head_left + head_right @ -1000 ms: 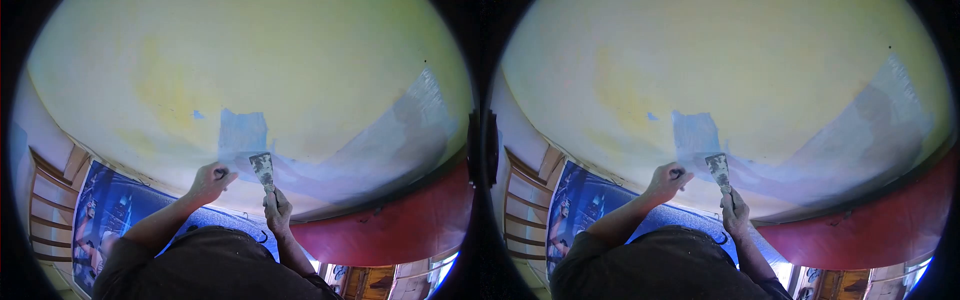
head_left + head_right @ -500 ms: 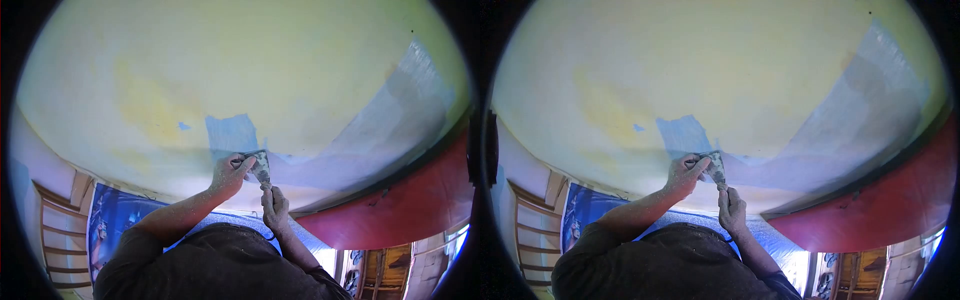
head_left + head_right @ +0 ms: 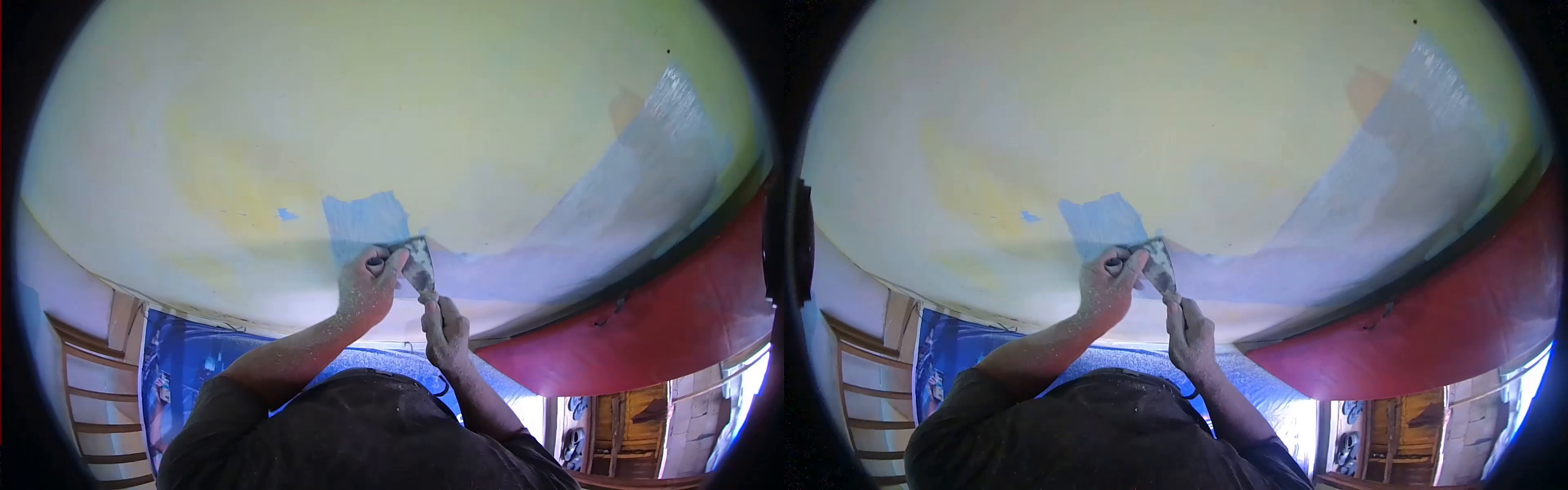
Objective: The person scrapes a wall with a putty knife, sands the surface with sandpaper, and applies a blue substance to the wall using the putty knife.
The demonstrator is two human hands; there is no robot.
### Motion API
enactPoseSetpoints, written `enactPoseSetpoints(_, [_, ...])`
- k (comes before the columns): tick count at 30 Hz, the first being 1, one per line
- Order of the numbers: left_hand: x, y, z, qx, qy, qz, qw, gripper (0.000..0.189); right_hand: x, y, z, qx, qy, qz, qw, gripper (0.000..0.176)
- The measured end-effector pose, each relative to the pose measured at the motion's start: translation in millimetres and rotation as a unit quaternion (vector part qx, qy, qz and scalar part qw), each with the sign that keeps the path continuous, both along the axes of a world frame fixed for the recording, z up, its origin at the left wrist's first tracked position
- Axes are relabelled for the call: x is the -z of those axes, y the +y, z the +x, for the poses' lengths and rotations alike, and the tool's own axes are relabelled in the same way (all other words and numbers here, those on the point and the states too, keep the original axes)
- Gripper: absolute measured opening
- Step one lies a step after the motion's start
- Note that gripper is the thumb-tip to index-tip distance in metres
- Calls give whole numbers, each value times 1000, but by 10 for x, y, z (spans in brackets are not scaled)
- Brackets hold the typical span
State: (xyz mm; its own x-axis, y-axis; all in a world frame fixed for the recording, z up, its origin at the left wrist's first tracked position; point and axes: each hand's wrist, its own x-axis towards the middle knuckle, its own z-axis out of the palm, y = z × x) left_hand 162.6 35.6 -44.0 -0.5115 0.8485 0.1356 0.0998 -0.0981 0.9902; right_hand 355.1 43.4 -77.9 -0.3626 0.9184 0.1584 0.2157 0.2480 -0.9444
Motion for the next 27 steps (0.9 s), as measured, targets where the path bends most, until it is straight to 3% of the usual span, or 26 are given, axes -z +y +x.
enactPoseSetpoints(7, [47,61,-42,6,3,-36,999,31,94,121,19,-13,-26,-4,1000,34])
enactPoseSetpoints(10, [44,55,13,-1,-62,7,998,30,65,174,77,-32,-72,93,993,28])
enactPoseSetpoints(12, [-120,-5,75,-15,-75,26,997,30,9,152,87,-20,-64,55,996,28])
enactPoseSetpoints(16, [-16,16,8,-10,1,-10,1000,31,5,161,91,-15,-96,15,995,28])
enactPoseSetpoints(20, [102,108,-43,-2,-23,-32,999,31,208,178,63,-27,-32,-22,999,30])
enactPoseSetpoints(23, [0,45,18,-18,-28,8,999,31,-92,187,66,-33,-65,6,997,31])
enactPoseSetpoints(27, [-30,19,35,-14,-28,26,999,31,-48,166,117,-25,-86,28,996,30])
